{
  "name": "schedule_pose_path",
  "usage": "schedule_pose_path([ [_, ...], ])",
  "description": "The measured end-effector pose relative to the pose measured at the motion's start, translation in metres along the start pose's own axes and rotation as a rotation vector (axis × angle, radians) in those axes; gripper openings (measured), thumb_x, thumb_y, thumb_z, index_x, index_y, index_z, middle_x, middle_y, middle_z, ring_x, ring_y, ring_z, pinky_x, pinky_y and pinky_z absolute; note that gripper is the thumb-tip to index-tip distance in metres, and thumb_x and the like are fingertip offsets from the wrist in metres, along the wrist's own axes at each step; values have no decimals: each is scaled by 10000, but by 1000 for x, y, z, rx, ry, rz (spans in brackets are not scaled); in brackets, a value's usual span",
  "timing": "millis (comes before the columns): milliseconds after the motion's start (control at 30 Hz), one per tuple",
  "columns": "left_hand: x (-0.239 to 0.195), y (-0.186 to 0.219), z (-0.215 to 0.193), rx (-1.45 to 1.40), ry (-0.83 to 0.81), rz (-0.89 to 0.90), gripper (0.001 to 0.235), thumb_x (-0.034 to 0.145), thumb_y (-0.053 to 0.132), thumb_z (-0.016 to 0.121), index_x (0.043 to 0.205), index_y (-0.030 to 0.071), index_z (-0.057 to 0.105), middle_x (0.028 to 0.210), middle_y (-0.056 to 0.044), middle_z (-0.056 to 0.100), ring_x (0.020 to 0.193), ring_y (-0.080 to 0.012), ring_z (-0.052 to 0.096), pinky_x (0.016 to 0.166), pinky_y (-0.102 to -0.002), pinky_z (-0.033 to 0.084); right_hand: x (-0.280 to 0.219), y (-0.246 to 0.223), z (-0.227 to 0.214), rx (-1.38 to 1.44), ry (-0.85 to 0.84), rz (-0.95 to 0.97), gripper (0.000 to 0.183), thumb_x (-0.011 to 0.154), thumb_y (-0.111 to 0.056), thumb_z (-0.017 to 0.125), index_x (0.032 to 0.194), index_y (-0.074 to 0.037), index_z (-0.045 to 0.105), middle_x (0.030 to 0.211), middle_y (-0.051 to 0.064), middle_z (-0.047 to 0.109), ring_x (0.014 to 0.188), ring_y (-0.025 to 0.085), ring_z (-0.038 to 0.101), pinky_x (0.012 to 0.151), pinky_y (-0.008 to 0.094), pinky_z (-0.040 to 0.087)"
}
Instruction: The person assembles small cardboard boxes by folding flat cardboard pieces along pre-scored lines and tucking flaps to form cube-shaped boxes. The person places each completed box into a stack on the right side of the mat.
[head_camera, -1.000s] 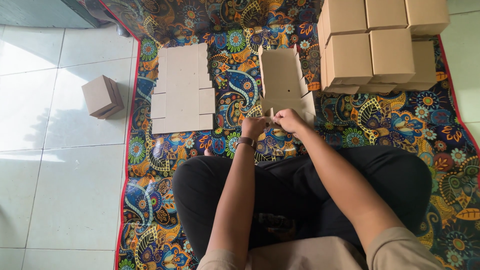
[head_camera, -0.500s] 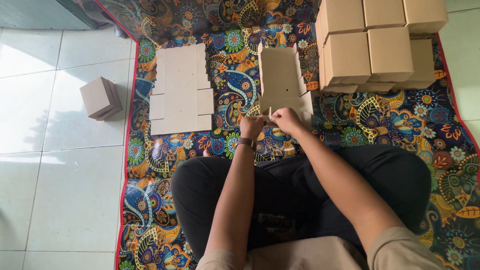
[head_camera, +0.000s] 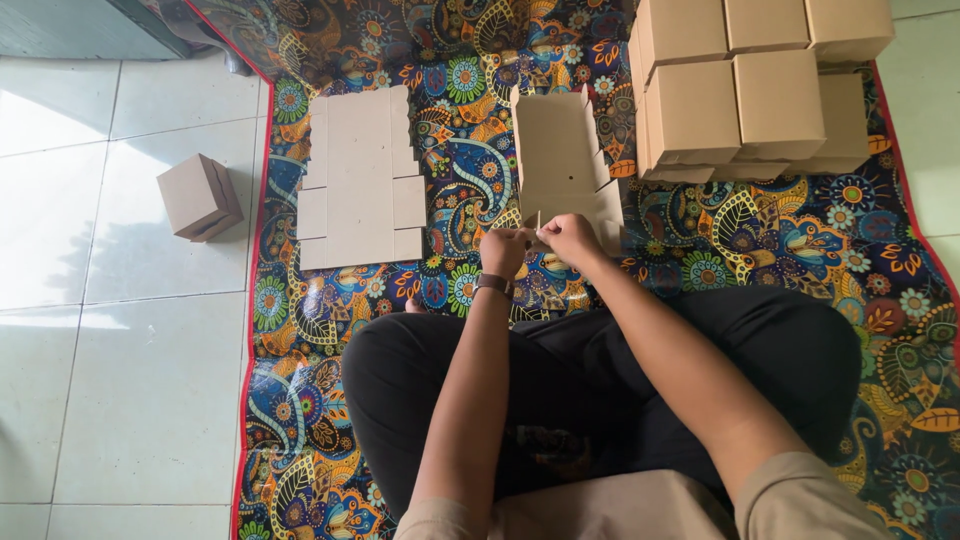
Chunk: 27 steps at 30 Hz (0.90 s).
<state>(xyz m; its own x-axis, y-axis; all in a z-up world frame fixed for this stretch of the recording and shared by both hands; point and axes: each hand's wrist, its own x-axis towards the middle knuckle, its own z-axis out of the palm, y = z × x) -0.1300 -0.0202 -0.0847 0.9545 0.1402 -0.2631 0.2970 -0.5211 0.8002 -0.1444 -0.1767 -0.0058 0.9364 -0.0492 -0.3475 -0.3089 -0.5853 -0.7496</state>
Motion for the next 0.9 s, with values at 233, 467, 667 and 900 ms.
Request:
schedule_pose_path([
  [233, -19, 26, -8, 58, 29, 75, 195, 808, 293, 666, 766, 168, 809, 702, -138, 731, 810, -426, 706, 748, -516, 573, -7, -10, -8, -47, 9, 16, 184, 853, -281, 701, 941, -163, 812, 900, 81, 776, 973, 309, 731, 823, 391, 562],
  [467, -12, 13, -6, 67, 39, 158, 148, 756, 279, 672, 705, 210, 793, 674, -109, 707, 768, -402, 692, 718, -502, 570, 3, 8, 2, -77, -44, -48, 188, 864, -240, 666, 931, -136, 809, 902, 98, 777, 985, 333, 725, 846, 415, 559],
  [667, -13, 16, -8, 63, 29, 242, 164, 791, 206, 658, 699, 196, 793, 677, -89, 719, 749, -384, 699, 692, -482, 566, -6, -6, -5, -117, -8, -78, 203, 841, -252, 644, 888, -136, 803, 899, 113, 773, 981, 365, 717, 844, 455, 562],
  [900, -11, 20, -11, 36, 1, 257, 175, 809, 214, 702, 654, 187, 778, 614, -70, 689, 672, -366, 689, 670, -423, 577, 10, 13, 10, -26, 36, 43, 249, 782, -367, 691, 876, -164, 800, 891, 60, 773, 975, 310, 723, 825, 414, 566],
])
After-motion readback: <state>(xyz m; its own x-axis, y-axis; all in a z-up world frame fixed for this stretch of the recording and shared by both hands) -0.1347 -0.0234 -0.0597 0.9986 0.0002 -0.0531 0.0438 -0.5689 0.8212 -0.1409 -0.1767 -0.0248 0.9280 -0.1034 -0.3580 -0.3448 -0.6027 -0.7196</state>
